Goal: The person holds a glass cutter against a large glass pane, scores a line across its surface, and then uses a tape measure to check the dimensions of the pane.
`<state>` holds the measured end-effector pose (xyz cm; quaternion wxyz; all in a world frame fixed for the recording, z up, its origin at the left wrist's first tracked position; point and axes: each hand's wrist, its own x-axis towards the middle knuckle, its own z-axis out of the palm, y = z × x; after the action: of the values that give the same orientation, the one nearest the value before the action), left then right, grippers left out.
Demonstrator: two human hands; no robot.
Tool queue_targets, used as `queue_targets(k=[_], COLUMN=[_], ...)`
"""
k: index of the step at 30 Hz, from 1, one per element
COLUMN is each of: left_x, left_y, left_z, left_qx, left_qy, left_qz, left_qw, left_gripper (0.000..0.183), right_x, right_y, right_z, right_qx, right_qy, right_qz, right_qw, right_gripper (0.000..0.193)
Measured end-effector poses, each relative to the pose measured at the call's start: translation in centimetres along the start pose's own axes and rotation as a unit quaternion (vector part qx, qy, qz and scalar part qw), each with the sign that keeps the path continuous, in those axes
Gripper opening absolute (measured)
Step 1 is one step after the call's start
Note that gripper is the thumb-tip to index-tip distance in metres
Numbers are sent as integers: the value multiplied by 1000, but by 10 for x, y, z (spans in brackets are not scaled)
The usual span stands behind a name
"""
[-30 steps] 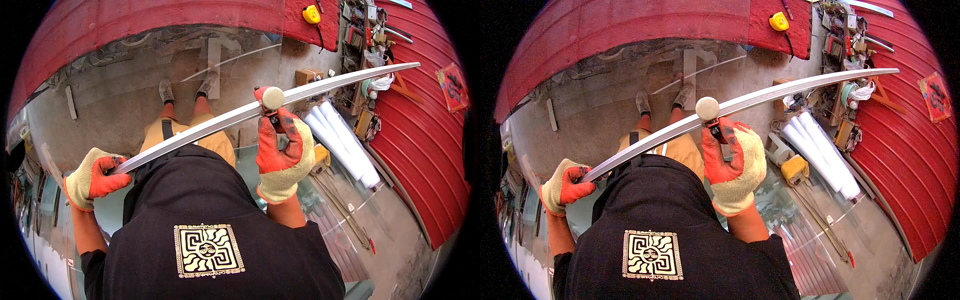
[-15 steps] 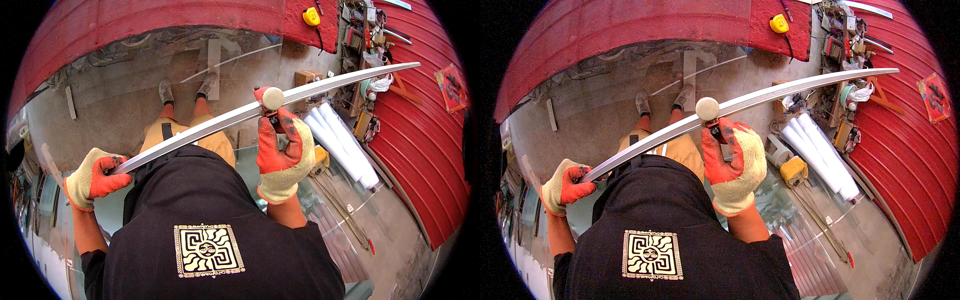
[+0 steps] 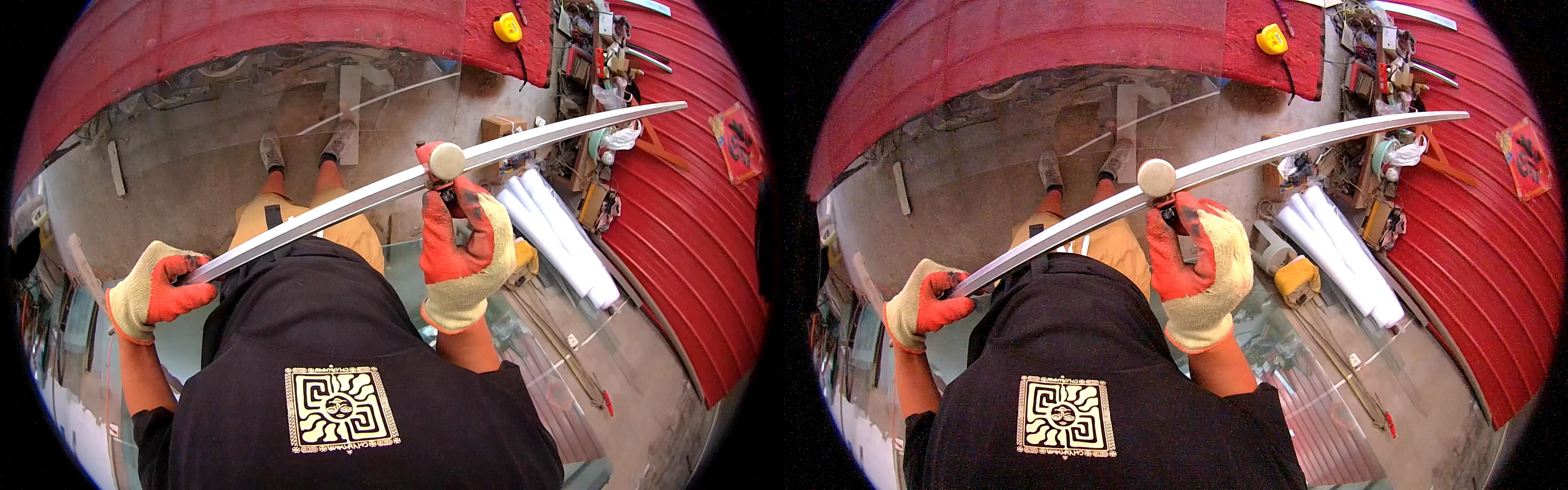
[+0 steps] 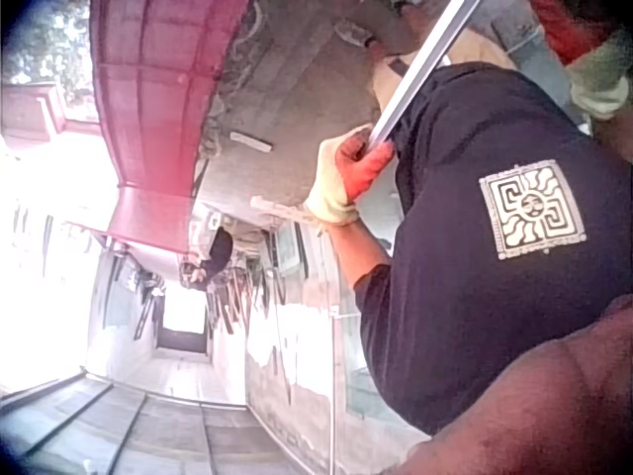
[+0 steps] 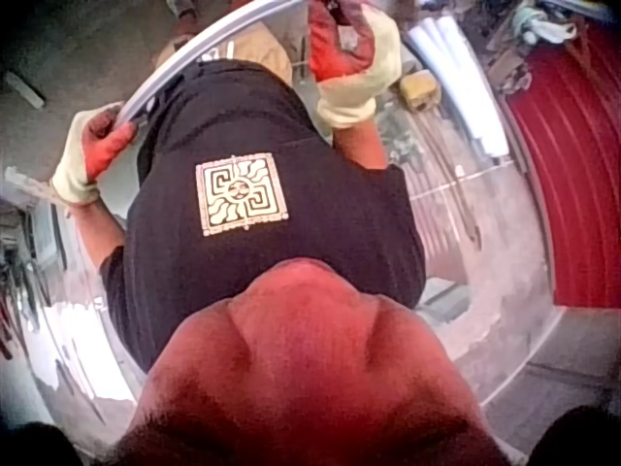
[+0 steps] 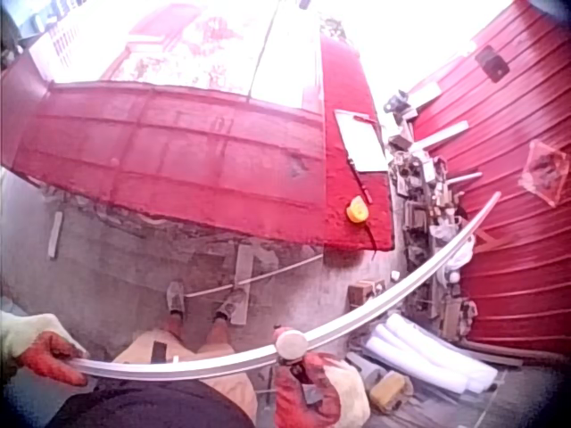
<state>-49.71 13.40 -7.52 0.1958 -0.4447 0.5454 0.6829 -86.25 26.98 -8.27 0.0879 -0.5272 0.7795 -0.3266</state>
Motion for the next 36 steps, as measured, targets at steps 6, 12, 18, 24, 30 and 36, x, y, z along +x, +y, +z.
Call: queue_targets(k=[6,12,18,24,30,36], left_x=[0,1,1,1,2,4], left_y=[-9,-16,-19,-13,-12,-13], left_z=[0,1,3,3,3,5], left_qx=[0,19,1,-13,-7,1], left_qy=[6,16,21,19,19,23], left_qz=[17,24,32,20,34,48], left_qw=[1000,999,999,1000,999,999], left_gripper=[33,38,38,36,35,33], right_x=[-1,-1,0,0,0,2], right_y=[-1,-2,-1,-1,1,-1], right_z=[0,0,2,3,3,2], right_qx=[-2,-3,11,16,13,15], right_qy=[0,1,6,8,9,19], right_qz=[9,13,12,19,10,17], right_qw=[1000,1000,1000,1000,1000,1000], right_gripper=[41,40,42,42,43,38])
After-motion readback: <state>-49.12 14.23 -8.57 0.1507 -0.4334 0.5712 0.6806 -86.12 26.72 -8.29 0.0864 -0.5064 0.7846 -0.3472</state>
